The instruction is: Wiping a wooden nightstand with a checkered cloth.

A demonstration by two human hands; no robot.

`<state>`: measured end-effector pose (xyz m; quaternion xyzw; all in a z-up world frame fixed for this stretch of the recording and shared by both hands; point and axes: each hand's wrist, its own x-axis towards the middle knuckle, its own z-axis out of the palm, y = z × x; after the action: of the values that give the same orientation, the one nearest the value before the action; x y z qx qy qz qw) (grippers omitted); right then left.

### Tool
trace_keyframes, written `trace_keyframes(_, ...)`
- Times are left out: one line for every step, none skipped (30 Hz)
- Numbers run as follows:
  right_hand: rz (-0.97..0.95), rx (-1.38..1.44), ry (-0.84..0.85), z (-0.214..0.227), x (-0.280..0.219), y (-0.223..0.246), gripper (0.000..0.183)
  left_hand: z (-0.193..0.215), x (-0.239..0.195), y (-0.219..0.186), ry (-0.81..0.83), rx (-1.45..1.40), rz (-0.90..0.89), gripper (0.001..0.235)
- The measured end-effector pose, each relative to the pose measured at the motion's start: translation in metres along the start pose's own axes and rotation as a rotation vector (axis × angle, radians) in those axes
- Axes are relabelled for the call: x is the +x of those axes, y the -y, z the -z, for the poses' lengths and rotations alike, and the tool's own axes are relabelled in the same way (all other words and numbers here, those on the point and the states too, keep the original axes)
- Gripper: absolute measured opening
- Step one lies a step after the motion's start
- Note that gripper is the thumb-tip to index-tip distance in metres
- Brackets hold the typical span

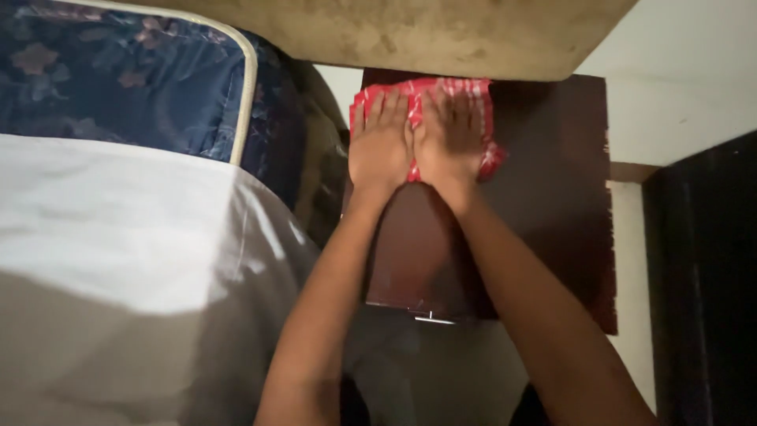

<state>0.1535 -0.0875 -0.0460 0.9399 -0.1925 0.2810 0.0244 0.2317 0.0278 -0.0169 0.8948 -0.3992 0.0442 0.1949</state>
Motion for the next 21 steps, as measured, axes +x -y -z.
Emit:
trace_keyframes(0.006,0.004,0.005,-0.003,0.007,-0.002,0.05,-0.004,0.009,0.004,0.002,0.001,0.008,0.056)
trace_keyframes(0.016,0.022,-0.027,-0.006,0.013,-0.003,0.049,-0.008,0.016,0.008,-0.022,-0.005,0.001,0.055)
trace_keyframes(0.024,0.038,-0.056,-0.007,0.017,-0.003,0.048,-0.011,0.021,0.011,-0.042,-0.011,-0.007,0.055)
trace_keyframes(0.026,0.042,-0.048,-0.009,0.019,-0.003,0.048,-0.013,0.023,0.012,-0.036,-0.012,0.001,0.055)
trace_keyframes(0.031,0.059,-0.047,-0.009,0.02,-0.003,0.05,-0.014,0.024,0.011,-0.022,-0.013,0.006,0.054)
trace_keyframes(0.036,0.076,-0.045,-0.007,0.02,-0.004,0.052,-0.014,0.025,0.009,-0.008,-0.014,0.012,0.054)
trace_keyframes(0.032,0.08,-0.049,-0.009,0.02,-0.003,0.052,-0.014,0.023,0.01,-0.008,-0.008,0.01,0.054)
trace_keyframes(0.013,0.106,-0.025,-0.009,0.02,-0.001,0.051,-0.012,0.022,0.01,-0.014,-0.004,0.009,0.054)
trace_keyframes(-0.012,0.123,-0.004,-0.006,0.021,-0.003,0.05,-0.009,0.021,0.007,-0.021,-0.005,-0.001,0.054)
trace_keyframes(-0.022,0.121,-0.011,-0.004,0.017,-0.002,0.05,-0.009,0.016,0.005,-0.021,-0.002,-0.013,0.054)
trace_keyframes(-0.005,0.089,0.004,0.0,0.015,-0.003,0.05,-0.009,0.012,0.002,-0.017,-0.01,0.02,0.054)
trace_keyframes(0.012,0.058,0.02,0.004,0.013,-0.003,0.051,-0.007,0.007,0.0,-0.012,-0.018,0.054,0.054)
trace_keyframes(0.024,0.065,0.015,0.014,0.008,0.005,0.051,-0.003,-0.004,-0.001,-0.022,-0.013,0.064,0.054)
trace_keyframes(-0.023,0.073,0.13,0.026,0.002,0.012,0.054,0.002,-0.016,-0.002,0.007,0.007,0.057,0.056)
trace_keyframes(-0.077,0.073,0.235,0.04,-0.001,0.016,0.056,0.007,-0.022,-0.006,0.03,0.024,0.038,0.057)
trace_keyframes(-0.072,0.071,0.22,0.046,-0.008,0.019,0.056,0.009,-0.033,-0.008,0.015,0.027,0.034,0.057)
trace_keyframes(-0.051,-0.003,0.225,0.053,-0.017,0.021,0.06,0.009,-0.044,-0.012,0.016,0.031,0.025,0.057)
trace_keyframes(-0.032,-0.077,0.23,0.059,-0.026,0.023,0.063,0.009,-0.055,-0.015,0.016,0.034,0.017,0.057)
trace_keyframes(-0.029,-0.081,0.215,0.069,-0.035,0.027,0.063,0.016,-0.067,-0.019,0.001,0.035,0.012,0.057)
trace_keyframes(-0.048,-0.089,0.273,0.078,-0.045,0.031,0.065,0.022,-0.078,-0.022,0.017,0.023,0.011,0.056)
trace_keyframes(-0.065,-0.096,0.336,0.085,-0.058,0.035,0.066,0.026,-0.093,-0.025,0.038,0.008,0.014,0.056)
